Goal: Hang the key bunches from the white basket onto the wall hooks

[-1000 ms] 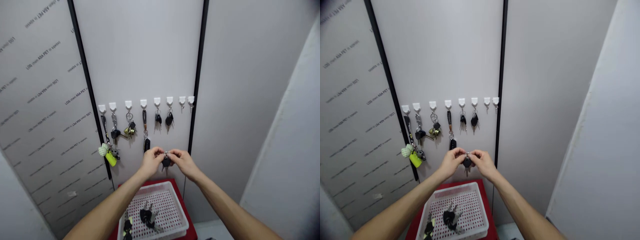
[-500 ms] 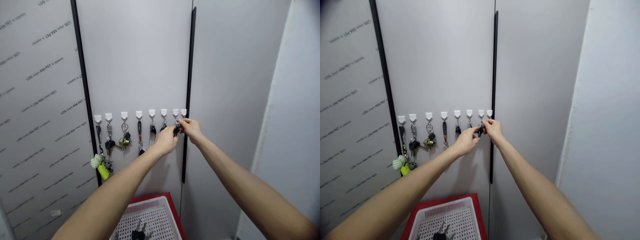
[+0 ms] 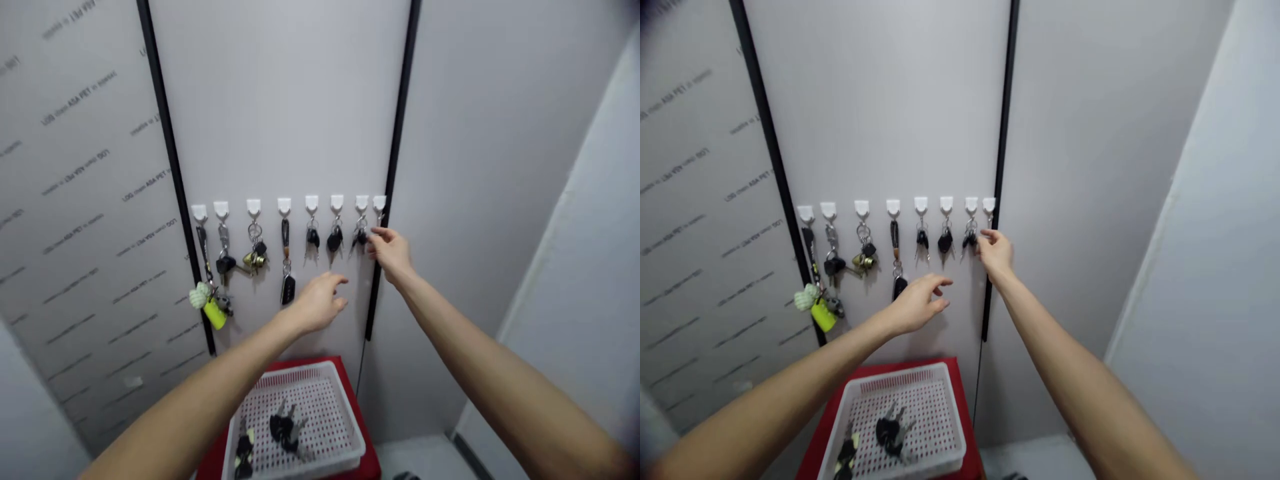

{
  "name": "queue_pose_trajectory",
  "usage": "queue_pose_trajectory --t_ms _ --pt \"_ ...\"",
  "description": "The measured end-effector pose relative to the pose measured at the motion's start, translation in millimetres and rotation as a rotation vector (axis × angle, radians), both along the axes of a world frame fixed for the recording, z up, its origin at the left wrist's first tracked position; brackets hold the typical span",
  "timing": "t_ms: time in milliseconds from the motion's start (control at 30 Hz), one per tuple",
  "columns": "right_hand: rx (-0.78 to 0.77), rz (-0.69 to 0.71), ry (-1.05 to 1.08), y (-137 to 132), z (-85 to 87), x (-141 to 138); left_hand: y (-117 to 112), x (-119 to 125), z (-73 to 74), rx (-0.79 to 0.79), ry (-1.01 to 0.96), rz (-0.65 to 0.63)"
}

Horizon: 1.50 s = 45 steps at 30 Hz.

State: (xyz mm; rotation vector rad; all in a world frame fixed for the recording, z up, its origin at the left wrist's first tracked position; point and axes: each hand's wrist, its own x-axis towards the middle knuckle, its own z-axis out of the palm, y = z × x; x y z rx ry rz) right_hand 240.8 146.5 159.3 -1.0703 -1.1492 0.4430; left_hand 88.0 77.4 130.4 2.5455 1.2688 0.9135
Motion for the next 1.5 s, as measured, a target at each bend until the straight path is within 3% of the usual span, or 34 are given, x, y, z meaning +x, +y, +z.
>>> queue_pose_trajectory --t_ms 100,267,367,467,733,900,1033,1233,1400,1500 --pt "0.003 0.042 -0.153 -19.2 -55.4 -13.1 -14.8 -41.2 -55.1 -0.216 0.025 0.023" --pt "-0.334 0.649 -0.728 -74.6 -166.8 -61.5 -43.1 -97.5 -143.5 -0.568 0.196 0.161" --pt "-0.400 0.823 -1.016 -97.3 -207.0 -89.1 -56.5 -107.5 -173.4 -0.569 0.333 0.168" --pt "-0.387 0.733 -1.148 -102.4 -223.2 -105.8 -60.6 -104.9 -186.5 -0.452 0.384 0.210" --pt "-0.358 0.644 -1.101 -94.7 -235.0 -108.0 -49.3 -99.4 -193.4 -0.452 0.289 0.214" --pt "-0.315 0.631 -0.990 -92.3 -230.8 -104.6 -41.4 -102.0 -194.7 -0.420 0.074 0.216" --pt "-0.276 0.611 -0.775 -86.3 -211.3 -101.0 -34.1 -96.6 -184.0 -0.544 -0.161 0.086" --pt "-0.375 0.643 -0.456 -75.3 -176.5 -90.2 -24.0 -71.1 -160.5 -0.681 -0.575 -0.078" --pt "-0.314 0.604 -0.437 -69.2 -151.1 -75.2 -16.4 -55.0 -142.2 -0.697 -0.626 -0.115" --pt "-0.275 0.553 -0.481 -62.9 -130.5 -60.4 -8.2 -46.9 -123.4 -0.652 -0.598 -0.124"
